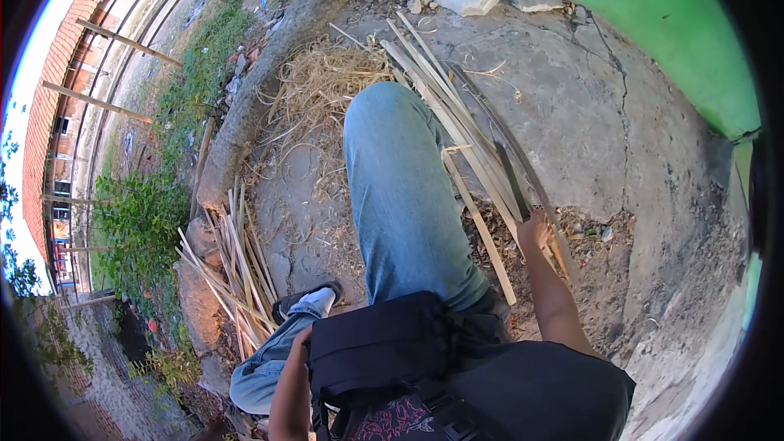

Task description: The person scrapes a wood strip using a machete, repeatedly pulling the blade along the length of the strip to smooth the surface while sitting outdoors.

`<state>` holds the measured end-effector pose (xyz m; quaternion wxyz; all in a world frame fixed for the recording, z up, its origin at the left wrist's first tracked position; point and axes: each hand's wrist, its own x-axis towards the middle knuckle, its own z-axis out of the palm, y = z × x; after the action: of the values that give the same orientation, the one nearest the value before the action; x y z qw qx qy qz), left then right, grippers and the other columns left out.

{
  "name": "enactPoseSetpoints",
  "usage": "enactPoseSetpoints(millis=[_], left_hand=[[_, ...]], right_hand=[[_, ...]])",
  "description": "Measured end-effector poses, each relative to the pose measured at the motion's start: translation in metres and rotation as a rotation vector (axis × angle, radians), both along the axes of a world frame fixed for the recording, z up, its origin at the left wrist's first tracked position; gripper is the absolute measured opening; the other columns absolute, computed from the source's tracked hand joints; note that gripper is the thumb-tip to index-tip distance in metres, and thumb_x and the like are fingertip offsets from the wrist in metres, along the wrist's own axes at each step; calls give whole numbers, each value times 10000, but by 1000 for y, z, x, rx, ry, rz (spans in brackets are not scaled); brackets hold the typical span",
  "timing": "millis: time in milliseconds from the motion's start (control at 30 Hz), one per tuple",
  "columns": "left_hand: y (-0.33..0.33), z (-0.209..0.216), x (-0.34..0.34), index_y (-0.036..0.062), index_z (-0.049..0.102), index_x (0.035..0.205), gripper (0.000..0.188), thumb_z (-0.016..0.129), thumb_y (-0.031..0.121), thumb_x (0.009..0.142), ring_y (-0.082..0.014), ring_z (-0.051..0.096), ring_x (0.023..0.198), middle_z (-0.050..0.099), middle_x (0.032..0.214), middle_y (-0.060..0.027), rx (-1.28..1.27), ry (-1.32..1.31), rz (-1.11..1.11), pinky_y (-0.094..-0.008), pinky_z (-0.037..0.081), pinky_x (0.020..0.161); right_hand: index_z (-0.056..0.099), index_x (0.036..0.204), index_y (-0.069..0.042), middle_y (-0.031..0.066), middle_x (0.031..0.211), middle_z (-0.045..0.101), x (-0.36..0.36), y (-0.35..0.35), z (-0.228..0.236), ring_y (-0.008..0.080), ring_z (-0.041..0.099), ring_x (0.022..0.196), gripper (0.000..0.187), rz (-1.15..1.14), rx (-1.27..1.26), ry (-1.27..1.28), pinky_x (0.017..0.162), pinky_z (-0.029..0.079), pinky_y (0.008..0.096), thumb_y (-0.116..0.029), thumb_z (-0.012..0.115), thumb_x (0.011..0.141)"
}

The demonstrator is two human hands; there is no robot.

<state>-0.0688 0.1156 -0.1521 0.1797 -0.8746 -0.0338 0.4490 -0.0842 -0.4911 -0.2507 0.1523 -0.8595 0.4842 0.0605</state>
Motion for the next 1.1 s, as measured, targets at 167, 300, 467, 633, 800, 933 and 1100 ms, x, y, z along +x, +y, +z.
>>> enactPoseSetpoints(millis=[167, 300, 467, 633, 800, 933, 1100], left_hand=[[-26, 12, 7, -23, 584, 1125, 577, 600, 475, 836, -335, 626, 1008, 616, 1103, -228, -92, -7, 3, -416, 489, 854], [-48, 28, 12, -22, 589, 1113, 572, 598, 479, 836, -340, 627, 997, 622, 1077, -235, -191, -26, 23, -416, 490, 850], [-89, 51, 16, -19, 595, 1098, 567, 596, 483, 836, -346, 629, 984, 630, 1045, -243, -369, -24, 41, -417, 491, 844], [-119, 83, 20, -17, 602, 1083, 562, 594, 488, 836, -353, 630, 970, 638, 1013, -251, -514, -57, 65, -418, 492, 838], [-118, 106, 29, -15, 608, 1068, 558, 592, 492, 836, -360, 632, 957, 645, 981, -259, -579, -95, 112, -418, 493, 832], [-95, 113, 44, -31, 599, 1075, 541, 584, 463, 857, -346, 646, 881, 659, 912, -239, -612, -174, 169, -402, 497, 776], [-83, 132, 58, -24, 600, 1081, 531, 580, 464, 872, -342, 658, 786, 672, 802, -196, -606, -365, 263, -405, 499, 723]], right_hand=[[596, 1129, -53, 105, 1246, 519, -6, -7, -3, 297, 501, 1172, 533, 12, 8, -76, 1011, 373, 446, -315, 777, 702], [617, 1113, -90, 147, 1135, 618, 0, -16, -11, 310, 582, 1076, 533, -17, 11, 6, 946, 413, 482, -384, 776, 698], [629, 1073, -73, 161, 1030, 661, 9, -26, -3, 331, 619, 1011, 524, -54, 94, 62, 870, 472, 462, -350, 792, 660], [635, 1037, -64, 157, 984, 671, 11, -34, -7, 337, 636, 959, 534, -23, 68, 22, 794, 506, 443, -327, 812, 607], [638, 996, -44, 172, 900, 677, 18, -30, 26, 338, 650, 883, 581, 136, 193, -21, 760, 507, 440, -337, 857, 544], [634, 1003, -43, 157, 864, 680, 13, -39, 29, 326, 657, 817, 629, 114, 234, -84, 721, 505, 427, -355, 879, 515], [608, 906, -38, 77, 719, 623, 14, -48, 32, 209, 608, 661, 517, 144, 268, -212, 618, 492, 353, -252, 889, 528]])
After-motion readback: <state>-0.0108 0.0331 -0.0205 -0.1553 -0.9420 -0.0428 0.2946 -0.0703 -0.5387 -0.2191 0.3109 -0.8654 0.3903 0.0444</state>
